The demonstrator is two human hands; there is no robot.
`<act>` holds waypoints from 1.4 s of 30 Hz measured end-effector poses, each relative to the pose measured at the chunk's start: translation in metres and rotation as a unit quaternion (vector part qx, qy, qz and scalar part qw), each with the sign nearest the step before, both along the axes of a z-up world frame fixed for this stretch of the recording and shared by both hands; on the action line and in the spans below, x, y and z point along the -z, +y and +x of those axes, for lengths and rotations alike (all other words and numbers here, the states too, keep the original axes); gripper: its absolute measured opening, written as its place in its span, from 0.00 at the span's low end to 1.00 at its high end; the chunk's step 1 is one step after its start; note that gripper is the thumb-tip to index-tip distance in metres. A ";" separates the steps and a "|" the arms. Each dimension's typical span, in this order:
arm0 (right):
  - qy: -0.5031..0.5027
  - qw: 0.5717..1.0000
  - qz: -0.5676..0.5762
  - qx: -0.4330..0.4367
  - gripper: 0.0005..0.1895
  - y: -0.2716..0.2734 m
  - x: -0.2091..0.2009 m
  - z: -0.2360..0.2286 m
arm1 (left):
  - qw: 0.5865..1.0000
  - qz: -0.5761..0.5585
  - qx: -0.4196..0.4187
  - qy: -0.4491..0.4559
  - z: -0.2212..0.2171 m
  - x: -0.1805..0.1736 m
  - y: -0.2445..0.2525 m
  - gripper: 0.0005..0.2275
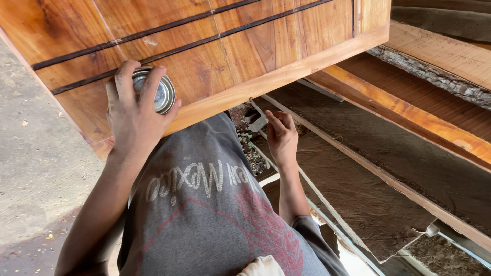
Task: The person applies a wood finish to a large wooden panel using a small brush and a can of finish. They repeatedly dip the brush into the can and spread the finish along the panel's grooves and surface, moving around the panel to cover different sections.
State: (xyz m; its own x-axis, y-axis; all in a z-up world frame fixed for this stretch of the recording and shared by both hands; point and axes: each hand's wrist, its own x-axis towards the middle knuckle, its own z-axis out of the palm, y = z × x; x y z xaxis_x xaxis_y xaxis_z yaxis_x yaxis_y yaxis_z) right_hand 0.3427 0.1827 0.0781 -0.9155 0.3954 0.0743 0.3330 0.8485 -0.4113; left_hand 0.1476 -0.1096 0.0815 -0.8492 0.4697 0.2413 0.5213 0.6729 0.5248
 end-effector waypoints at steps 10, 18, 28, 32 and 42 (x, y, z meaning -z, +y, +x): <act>-0.001 0.995 -0.095 -0.009 0.15 -0.006 -0.012 -0.014 | 1.000 0.021 -0.001 -0.015 0.001 0.006 -0.001 0.33; 0.081 0.985 -0.108 -0.106 0.13 -0.032 -0.042 -0.107 | 0.999 0.022 -0.033 0.016 -0.002 0.016 0.004 0.33; 0.147 0.922 -0.056 -0.353 0.15 -0.082 -0.046 -0.296 | 0.999 0.039 -0.038 -0.007 -0.002 0.009 0.001 0.33; 0.149 0.905 -0.041 -0.396 0.14 -0.104 -0.014 -0.370 | 0.999 0.032 -0.022 -0.038 -0.005 0.007 -0.001 0.34; 0.131 0.902 0.035 -0.411 0.13 -0.104 0.036 -0.433 | 0.997 0.022 -0.011 -0.080 -0.009 0.004 -0.005 0.27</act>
